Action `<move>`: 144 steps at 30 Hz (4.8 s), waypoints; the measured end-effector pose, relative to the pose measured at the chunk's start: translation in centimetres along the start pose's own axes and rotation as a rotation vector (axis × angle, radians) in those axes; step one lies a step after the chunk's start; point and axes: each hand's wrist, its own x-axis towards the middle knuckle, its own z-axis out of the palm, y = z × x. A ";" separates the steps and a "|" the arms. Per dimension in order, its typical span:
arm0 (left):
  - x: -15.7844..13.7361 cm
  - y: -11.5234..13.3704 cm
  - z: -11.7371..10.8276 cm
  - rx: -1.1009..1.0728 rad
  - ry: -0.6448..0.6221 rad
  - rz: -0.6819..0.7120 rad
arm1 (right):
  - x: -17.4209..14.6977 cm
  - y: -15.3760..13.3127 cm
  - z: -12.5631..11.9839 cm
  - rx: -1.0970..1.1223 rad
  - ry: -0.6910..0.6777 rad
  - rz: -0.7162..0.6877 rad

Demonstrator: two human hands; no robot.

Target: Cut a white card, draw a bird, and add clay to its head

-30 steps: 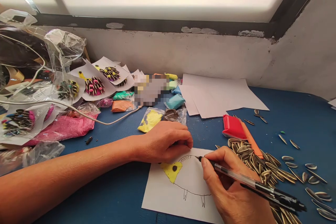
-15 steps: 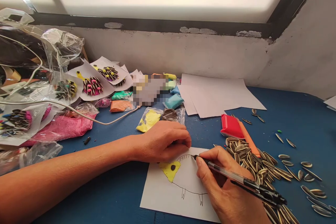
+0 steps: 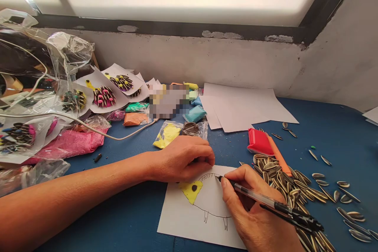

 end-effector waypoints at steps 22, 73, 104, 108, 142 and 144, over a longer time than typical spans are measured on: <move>0.0 -0.1 -0.1 0.017 0.002 0.016 | 0.4 -0.5 -0.9 -0.091 -0.089 0.035; 0.0 0.8 0.0 0.070 -0.028 -0.096 | -1.3 -2.9 -0.3 0.003 0.056 0.261; -0.1 0.6 0.0 0.045 -0.012 -0.047 | -0.4 -1.5 -1.3 -0.135 0.004 -0.008; 0.0 0.6 -0.1 0.039 -0.039 -0.071 | -0.6 -1.2 -1.4 -0.102 0.027 -0.027; 0.0 0.3 0.2 -0.102 0.040 -0.164 | -0.8 -0.4 -0.9 -0.163 -0.035 -0.010; 0.0 0.3 0.3 -0.096 0.035 -0.161 | -0.8 -0.4 -0.8 -0.157 -0.048 0.009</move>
